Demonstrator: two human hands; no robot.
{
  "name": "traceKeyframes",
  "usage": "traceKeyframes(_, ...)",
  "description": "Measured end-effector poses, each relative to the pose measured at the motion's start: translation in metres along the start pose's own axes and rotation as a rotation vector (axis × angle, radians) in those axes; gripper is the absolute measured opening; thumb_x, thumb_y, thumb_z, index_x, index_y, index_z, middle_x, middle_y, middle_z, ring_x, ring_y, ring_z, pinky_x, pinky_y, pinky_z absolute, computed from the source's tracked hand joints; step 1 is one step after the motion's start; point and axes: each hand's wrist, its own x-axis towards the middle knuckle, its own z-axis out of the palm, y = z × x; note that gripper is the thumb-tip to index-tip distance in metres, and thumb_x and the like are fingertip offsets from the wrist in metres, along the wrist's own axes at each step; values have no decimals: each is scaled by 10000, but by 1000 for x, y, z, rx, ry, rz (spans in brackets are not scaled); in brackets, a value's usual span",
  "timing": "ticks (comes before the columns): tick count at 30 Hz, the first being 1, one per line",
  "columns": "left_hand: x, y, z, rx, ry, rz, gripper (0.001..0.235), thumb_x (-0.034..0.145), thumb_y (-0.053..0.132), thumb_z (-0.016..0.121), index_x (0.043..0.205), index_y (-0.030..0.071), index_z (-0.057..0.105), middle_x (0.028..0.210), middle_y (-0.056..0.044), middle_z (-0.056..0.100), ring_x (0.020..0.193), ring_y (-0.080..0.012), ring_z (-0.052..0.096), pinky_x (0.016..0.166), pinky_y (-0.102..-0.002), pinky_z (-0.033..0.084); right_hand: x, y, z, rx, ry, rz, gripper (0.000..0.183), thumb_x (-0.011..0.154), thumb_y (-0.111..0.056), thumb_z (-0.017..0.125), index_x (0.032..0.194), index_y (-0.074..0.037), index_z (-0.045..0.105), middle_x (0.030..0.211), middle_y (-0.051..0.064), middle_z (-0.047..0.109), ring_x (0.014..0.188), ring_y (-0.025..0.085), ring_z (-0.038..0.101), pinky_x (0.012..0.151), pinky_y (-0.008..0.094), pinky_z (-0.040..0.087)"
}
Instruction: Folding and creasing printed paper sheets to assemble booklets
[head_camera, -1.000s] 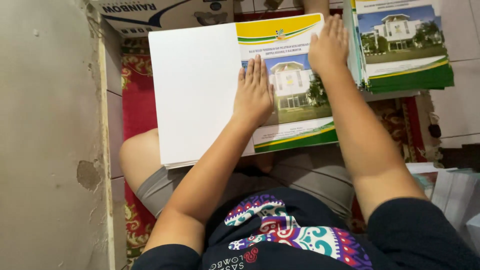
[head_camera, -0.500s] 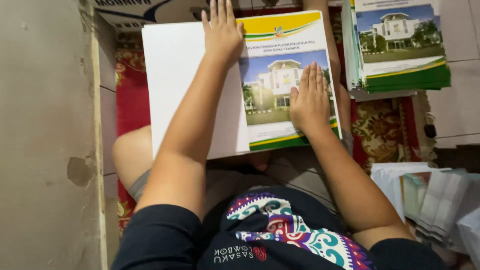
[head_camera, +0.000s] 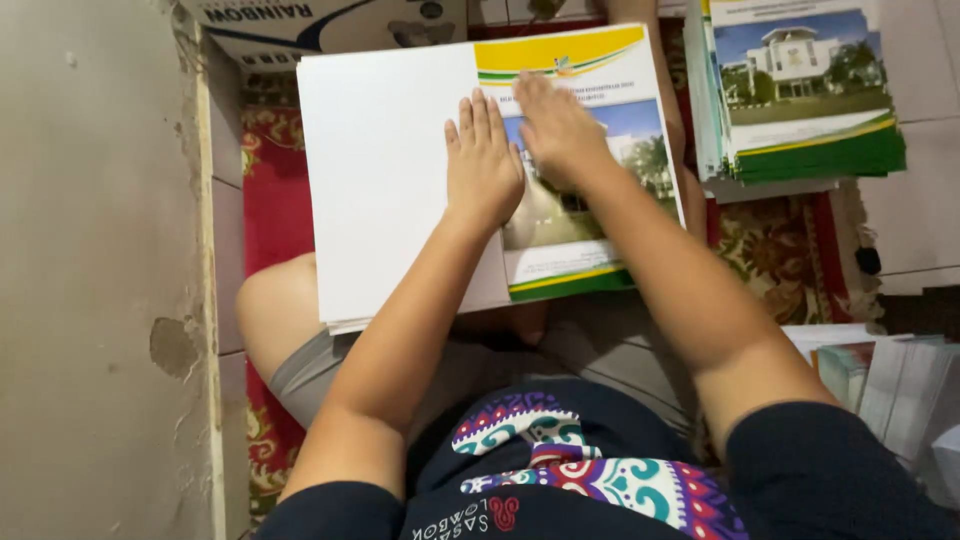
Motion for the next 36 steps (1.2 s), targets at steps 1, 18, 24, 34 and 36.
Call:
traceKeyframes(1, 0, 2, 0, -1, -9, -4, 692, 1032, 325, 383, 1598, -50, 251, 1687, -240, 170, 1566, -414, 176, 1262, -590, 154, 8, 11, -18, 4, -9, 0, 635, 1062, -232, 381, 1632, -16, 201, 1706, 176, 184, 1575, 313, 168, 1256, 491, 148)
traceKeyframes(18, -37, 8, -100, -714, -89, -43, 622, 1102, 284, 272, 1610, -38, 117, 1701, -235, 183, 1597, -327, 117, 1301, -453, 27, -274, 51, -6, 217, 724, 337, 249, 1049, -1, 535, 1217, 63, 708, 1078, 224, 656, 989, 407, 640, 887, 481, 486)
traceKeyframes(24, -78, -50, -71, -178, -227, 358, 864, 971, 555, 602, 1626, 61, 330, 1687, -163, 306, 1548, -462, 210, 1179, -728, 162, -281, 44, 4, 241, 615, 233, 374, 1035, -95, 619, 1391, 8, 670, 1088, 179, 634, 1044, 393, 629, 959, 471, 486)
traceKeyframes(34, -86, -33, -78, -124, -123, 281, 828, 966, 604, 571, 1617, 131, 376, 1676, -113, 352, 1549, -396, 272, 1213, -653, 180, -259, 33, 2, 294, 544, 349, 450, 1023, -129, 641, 1403, 110, 620, 1159, 258, 613, 1071, 472, 627, 935, 522, 492)
traceKeyframes(36, -87, -33, -83, -133, -109, 310, 824, 953, 583, 597, 1605, 119, 399, 1654, -134, 391, 1536, -417, 294, 1200, -668, 205, -257, 36, 0, 268, 625, 308, 416, 1005, -100, 662, 1382, 75, 660, 1210, 271, 623, 1127, 490, 606, 1005, 525, 457)
